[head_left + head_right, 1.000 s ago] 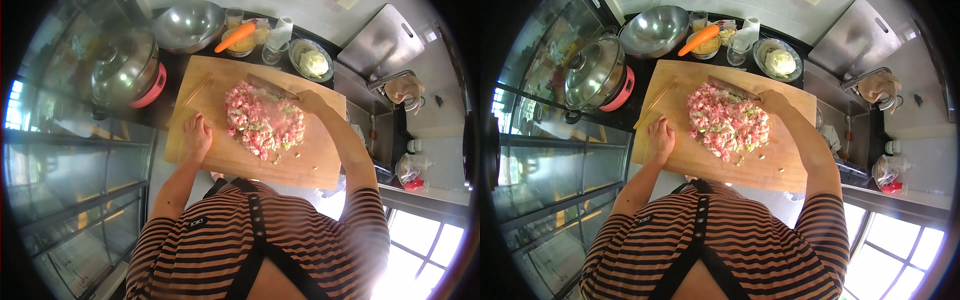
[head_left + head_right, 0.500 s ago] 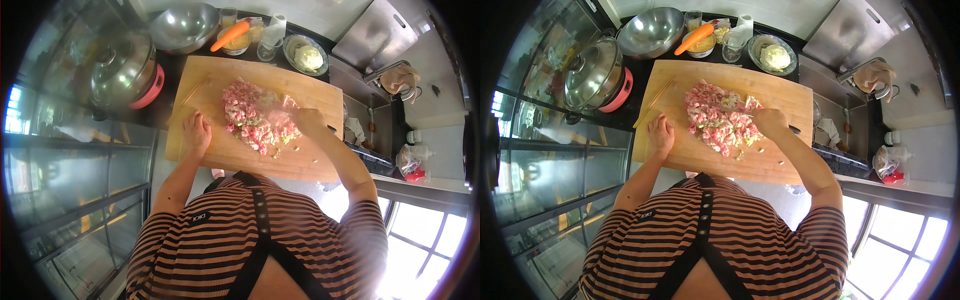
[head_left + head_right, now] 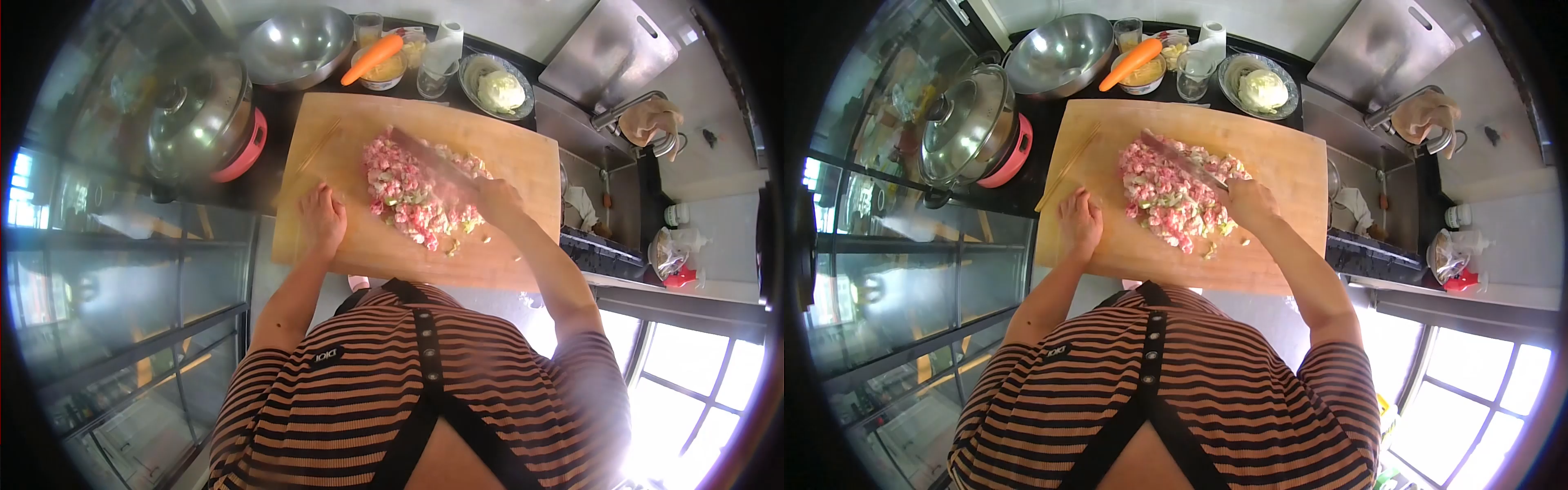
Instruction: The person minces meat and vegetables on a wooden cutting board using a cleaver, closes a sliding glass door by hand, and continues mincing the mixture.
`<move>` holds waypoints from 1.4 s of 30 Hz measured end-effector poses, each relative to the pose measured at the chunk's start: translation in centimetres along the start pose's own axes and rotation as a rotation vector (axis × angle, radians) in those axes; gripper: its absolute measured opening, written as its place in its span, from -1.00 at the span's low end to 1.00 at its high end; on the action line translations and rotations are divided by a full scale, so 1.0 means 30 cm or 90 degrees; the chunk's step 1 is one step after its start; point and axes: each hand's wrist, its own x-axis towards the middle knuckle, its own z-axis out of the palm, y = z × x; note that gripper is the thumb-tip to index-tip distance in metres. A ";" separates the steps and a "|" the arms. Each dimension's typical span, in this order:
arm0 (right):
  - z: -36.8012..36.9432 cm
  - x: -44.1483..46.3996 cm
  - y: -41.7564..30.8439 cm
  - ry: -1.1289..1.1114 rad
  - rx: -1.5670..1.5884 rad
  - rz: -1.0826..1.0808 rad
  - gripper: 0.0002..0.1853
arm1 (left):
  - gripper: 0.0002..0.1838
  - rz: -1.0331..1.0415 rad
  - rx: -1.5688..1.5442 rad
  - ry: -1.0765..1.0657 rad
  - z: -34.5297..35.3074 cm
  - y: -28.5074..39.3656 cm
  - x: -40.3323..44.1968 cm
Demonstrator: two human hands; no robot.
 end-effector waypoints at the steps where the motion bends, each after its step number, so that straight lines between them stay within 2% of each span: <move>1: -0.072 -0.014 -0.029 0.006 0.035 0.006 -0.64 | -0.75 -0.008 0.008 -0.002 0.004 0.001 -0.005; 2: -0.108 -0.022 -0.044 0.053 0.098 -0.001 -0.63 | -0.75 -0.018 0.015 -0.007 0.006 0.006 -0.020; 5: -0.112 -0.023 -0.091 0.046 0.131 0.079 -0.61 | -0.74 -0.007 0.002 -0.002 -0.012 0.014 -0.009; 8: 0.079 0.020 0.014 -0.020 -0.036 0.093 -0.61 | -0.74 -0.001 0.029 -0.008 -0.007 0.006 -0.012; 11: -0.014 0.024 0.003 -0.070 -0.085 0.050 -0.61 | -0.76 0.005 0.007 0.013 -0.014 0.013 -0.012; 15: -0.166 -0.030 -0.065 0.042 0.124 0.046 -0.59 | -0.77 -0.014 0.008 0.009 0.002 0.011 -0.016; 18: 0.039 0.039 0.003 -0.007 0.038 0.139 -0.57 | -0.76 -0.003 0.015 0.005 -0.005 0.005 -0.024; 20: 0.097 0.033 0.039 -0.019 -0.017 0.113 -0.57 | -0.75 0.003 0.025 0.013 0.002 0.002 -0.016; 22: 0.043 0.038 0.022 -0.041 -0.052 0.107 -0.56 | -0.75 -0.012 0.006 0.011 -0.002 0.013 -0.003; 26: -0.153 -0.013 -0.063 0.026 0.164 0.083 -0.55 | -0.76 -0.013 -0.006 0.018 0.011 0.002 -0.018; 30: 0.121 0.021 -0.001 -0.050 -0.026 0.109 -0.53 | -0.76 0.003 0.005 0.012 -0.002 0.005 -0.026; 33: 0.049 0.042 0.002 -0.114 -0.001 0.125 -0.54 | -0.76 0.005 0.010 0.016 0.005 -0.005 -0.014; 34: -0.062 0.002 -0.071 -0.098 -0.009 0.110 -0.56 | -0.76 0.007 0.011 0.013 0.001 -0.003 -0.020; 38: -0.212 -0.073 -0.149 0.062 0.213 0.096 -0.59 | -0.76 0.009 0.003 0.021 0.009 -0.003 -0.014; 41: 0.160 0.025 0.027 -0.008 -0.042 0.102 -0.60 | -0.75 0.012 0.015 0.018 -0.001 0.007 -0.010; 42: 0.125 0.023 0.013 -0.053 0.031 0.178 -0.59 | -0.75 0.014 0.014 0.011 -0.006 0.009 -0.017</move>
